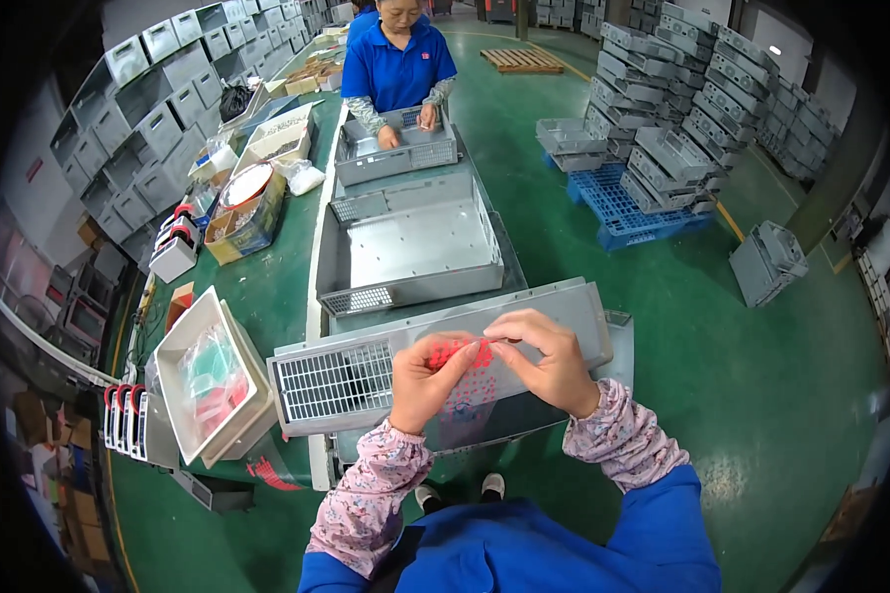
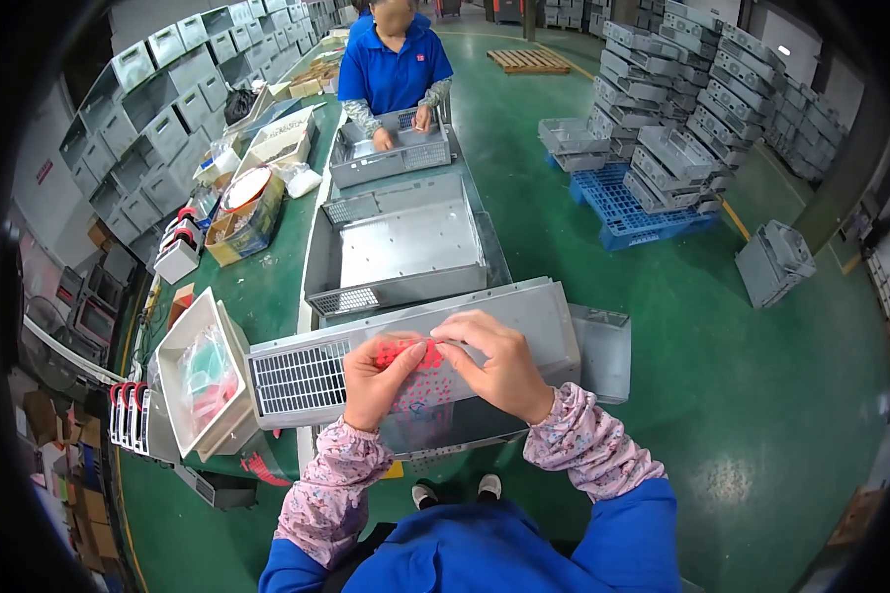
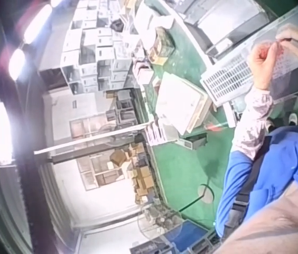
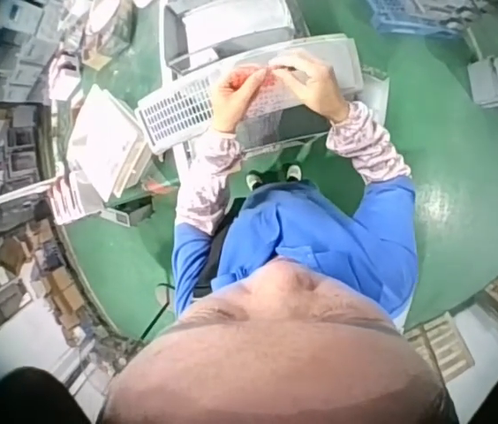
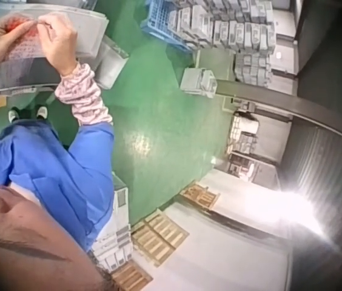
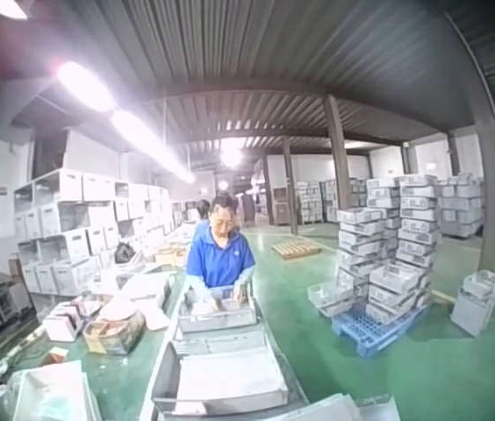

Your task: The person applies protective red mesh labels to metal computer chassis components by hand.

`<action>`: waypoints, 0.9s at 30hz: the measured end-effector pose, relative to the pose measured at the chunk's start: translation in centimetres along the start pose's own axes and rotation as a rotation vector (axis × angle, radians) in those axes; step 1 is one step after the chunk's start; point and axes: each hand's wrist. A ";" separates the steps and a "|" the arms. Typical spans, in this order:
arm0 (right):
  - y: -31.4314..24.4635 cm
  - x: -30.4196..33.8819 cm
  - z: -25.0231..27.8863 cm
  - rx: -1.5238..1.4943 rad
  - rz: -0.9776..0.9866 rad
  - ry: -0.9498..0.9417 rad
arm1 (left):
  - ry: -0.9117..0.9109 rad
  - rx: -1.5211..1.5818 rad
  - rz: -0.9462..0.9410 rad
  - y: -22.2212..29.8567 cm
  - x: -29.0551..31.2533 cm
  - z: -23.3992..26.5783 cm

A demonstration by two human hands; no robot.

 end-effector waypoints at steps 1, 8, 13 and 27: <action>0.1 -0.1 0.0 0.079 0.088 0.028 | -0.016 -0.014 -0.044 -0.3 -0.1 0.2; -0.2 -0.6 -0.3 0.250 0.168 0.031 | -0.019 0.048 -0.032 -0.6 -0.1 0.5; -0.1 -0.6 -0.5 0.338 0.220 0.036 | -0.020 0.023 -0.031 -0.6 -0.3 0.6; 0.0 -0.1 -1.0 0.413 0.296 0.051 | -0.021 -0.033 -0.057 -0.5 0.2 0.5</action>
Point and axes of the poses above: each hand's wrist, its own x-axis away from the middle knuckle, its own z-axis out of the back of the hand, y = z × x, and after that the axes turned 5 degrees about -y, right-handed
